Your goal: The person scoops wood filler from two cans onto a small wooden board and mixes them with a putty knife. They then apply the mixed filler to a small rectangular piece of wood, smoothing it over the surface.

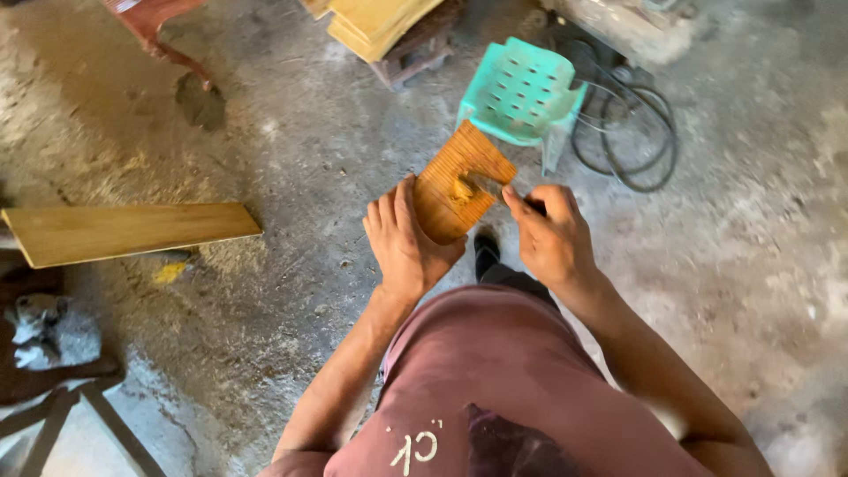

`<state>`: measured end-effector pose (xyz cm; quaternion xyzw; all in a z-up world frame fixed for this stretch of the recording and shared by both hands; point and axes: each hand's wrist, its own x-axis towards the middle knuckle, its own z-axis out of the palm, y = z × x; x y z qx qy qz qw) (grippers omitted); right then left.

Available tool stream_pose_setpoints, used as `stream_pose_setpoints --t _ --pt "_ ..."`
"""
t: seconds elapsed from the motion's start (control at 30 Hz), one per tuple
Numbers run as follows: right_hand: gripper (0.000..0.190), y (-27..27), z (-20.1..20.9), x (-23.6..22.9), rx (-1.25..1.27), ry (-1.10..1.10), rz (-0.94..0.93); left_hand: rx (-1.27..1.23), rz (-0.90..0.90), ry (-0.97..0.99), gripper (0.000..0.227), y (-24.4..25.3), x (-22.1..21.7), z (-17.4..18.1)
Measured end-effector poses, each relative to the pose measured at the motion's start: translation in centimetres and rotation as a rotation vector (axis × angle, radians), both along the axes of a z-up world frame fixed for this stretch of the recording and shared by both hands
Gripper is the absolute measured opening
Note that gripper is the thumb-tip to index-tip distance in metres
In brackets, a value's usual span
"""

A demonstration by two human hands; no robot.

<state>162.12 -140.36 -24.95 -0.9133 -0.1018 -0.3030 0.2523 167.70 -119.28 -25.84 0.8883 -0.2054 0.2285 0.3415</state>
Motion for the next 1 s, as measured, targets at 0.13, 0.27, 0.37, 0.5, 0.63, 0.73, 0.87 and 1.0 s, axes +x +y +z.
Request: stream_pose_setpoints --t 0.13,0.27,0.37,0.5,0.63,0.73,0.87,1.0 --pt "0.022 -5.7 -0.2 11.8 -0.069 -0.078 -0.057 0.039 0.151 0.05 0.1 -3.3 8.5 0.8" --pt "0.031 -10.0 0.7 21.2 0.103 0.052 0.072 -0.035 0.242 0.161 0.106 -5.1 15.8 1.2" --pt "0.031 -9.8 -0.1 26.6 0.253 0.087 0.162 -0.121 0.319 0.328 0.107 -7.0 21.3 0.5" --pt "0.04 -6.1 -3.1 34.5 0.328 -0.004 0.207 -0.275 0.334 0.441 0.11 -9.0 29.7 -0.5" --pt "0.047 -4.8 -5.8 42.6 0.356 -0.015 0.218 -0.372 0.353 0.562 0.108 -8.7 40.2 -2.3" --pt "0.046 -4.6 -6.8 48.9 0.329 0.119 0.183 -0.329 0.327 0.601 0.108 -7.2 47.9 -3.9" --pt "0.046 -3.9 -7.0 57.5 0.201 0.199 0.124 -0.306 0.271 0.662 0.109 -5.4 59.0 -4.9" --pt "0.039 -4.0 -7.3 63.3 0.03 0.305 0.043 -0.698 0.21 0.843 0.106 -4.0 66.8 -6.3"
